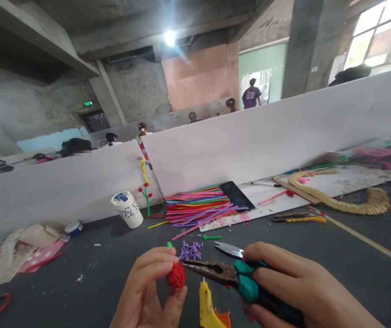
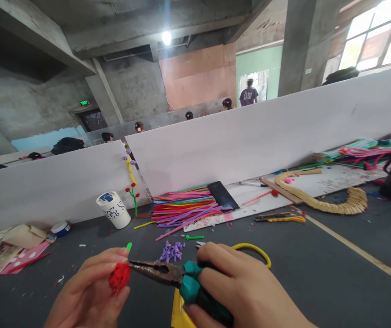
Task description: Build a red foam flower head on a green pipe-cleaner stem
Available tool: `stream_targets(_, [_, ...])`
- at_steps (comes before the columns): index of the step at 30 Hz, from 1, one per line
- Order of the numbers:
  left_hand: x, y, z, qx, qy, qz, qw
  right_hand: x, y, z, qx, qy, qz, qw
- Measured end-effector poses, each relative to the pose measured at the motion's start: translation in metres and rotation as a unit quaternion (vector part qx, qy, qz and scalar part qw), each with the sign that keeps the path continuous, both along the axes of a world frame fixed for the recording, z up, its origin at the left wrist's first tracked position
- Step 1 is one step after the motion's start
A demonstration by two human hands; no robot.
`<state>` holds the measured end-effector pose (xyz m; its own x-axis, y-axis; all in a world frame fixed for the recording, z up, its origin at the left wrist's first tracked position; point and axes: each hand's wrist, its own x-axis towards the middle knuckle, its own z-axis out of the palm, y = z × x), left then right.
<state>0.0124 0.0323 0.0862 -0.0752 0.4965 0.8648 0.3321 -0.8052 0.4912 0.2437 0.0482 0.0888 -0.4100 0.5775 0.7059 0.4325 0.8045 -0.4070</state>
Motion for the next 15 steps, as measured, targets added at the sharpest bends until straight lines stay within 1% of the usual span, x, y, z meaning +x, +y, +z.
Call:
stream_targets(5, [-0.0024,0.0003,-0.0021,0.003,0.017,-0.006,1.000,0.0004,0.0007,-0.0012,0.001,-0.010,0.013,1.000])
stream_targets(10, [-0.0043,0.0005,-0.0021,0.005,0.020,-0.013,1.000,0.0005,0.0017,-0.0009,0.019,-0.024,0.007,1.000])
stream_targets(13, [-0.0023,0.0002,-0.0031,-0.004,0.004,-0.008,1.000,0.0006,0.0019,-0.0001,0.043,-0.041,-0.001,0.998])
stream_targets(15, [-0.0004,0.0006,-0.0039,-0.013,-0.032,-0.003,0.999,0.0012,0.0011,0.0008,0.062,-0.042,-0.003,0.997])
